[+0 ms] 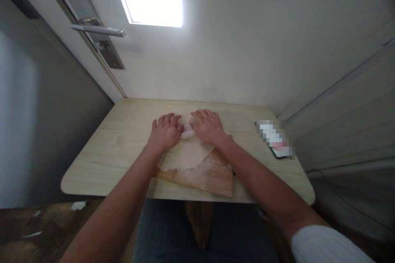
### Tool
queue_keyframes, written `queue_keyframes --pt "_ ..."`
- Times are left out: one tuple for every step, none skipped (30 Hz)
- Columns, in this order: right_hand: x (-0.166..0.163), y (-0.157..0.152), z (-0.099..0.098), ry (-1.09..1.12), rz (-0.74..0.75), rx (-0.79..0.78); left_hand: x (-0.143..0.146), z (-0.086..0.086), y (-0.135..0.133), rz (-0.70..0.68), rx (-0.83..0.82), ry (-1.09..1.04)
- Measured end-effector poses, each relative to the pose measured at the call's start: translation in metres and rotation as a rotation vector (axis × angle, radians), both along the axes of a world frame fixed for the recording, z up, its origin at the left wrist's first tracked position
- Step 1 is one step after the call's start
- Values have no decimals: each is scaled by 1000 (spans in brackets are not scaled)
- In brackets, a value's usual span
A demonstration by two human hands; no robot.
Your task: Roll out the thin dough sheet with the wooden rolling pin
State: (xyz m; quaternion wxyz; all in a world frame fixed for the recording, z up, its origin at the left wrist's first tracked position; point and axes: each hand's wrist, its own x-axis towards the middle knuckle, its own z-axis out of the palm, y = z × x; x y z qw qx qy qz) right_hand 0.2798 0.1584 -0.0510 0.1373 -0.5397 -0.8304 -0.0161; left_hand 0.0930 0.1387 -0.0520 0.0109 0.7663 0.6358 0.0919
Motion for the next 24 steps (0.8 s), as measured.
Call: queue_keyframes --pt "0 -3 0 1 -3 3 1 1 -3 1 9 4" --pt "1 -5 -1 3 -4 6 3 1 -6 3 19 8" --pt "1 -8 -2 5 -5 10 4 2 -9 5 32 13" --pt "2 -10 -3 9 -7 14 5 3 -13 4 44 17" --pt "3 -13 -4 12 -8 16 7 3 -17 2 57 20" --pt "4 -16 -5 15 -7 15 8 4 -21 -1 70 21" --pt "5 -19 -6 17 -6 12 10 4 -25 -6 82 21" --pt "6 -22 -7 18 -6 6 11 5 -29 -10 91 19" --pt "7 -25 -7 17 -6 -2 13 5 -33 -12 99 16" --pt "8 -28 -8 14 -8 -12 14 5 -37 -10 104 13" --pt "9 -31 -8 9 -12 -23 16 6 -41 -6 104 11" --pt "10 -34 -8 5 -18 -35 17 6 -44 0 101 9" --pt "11 -37 -8 0 -24 -46 19 6 -47 9 93 8" --pt "12 -40 -8 -4 -29 -56 20 7 -51 20 83 6" --pt "12 -44 -8 -8 -34 -65 22 7 -54 29 75 2" --pt "13 -47 -8 -12 -37 -71 23 7 -58 37 70 -2" --pt "14 -52 -9 -14 -41 -74 25 7 -62 41 68 -8" --pt "15 -56 -9 -15 -46 -73 26 6 -66 41 69 -15" --pt "17 -60 -10 -14 -51 -69 27 5 -70 37 71 -23" --pt "18 -65 -10 -11 -55 -62 28 5 -74 30 71 -30" --pt "19 -68 -10 -8 -57 -55 29 4 -78 22 70 -38" --pt "20 -71 -10 -5 -58 -51 30 3 -81 16 66 -44" --pt "21 -72 -9 -5 -56 -55 31 2 -83 14 60 -48" --pt "21 -72 -7 -9 -54 -68 31 2 -85 15 52 -48"
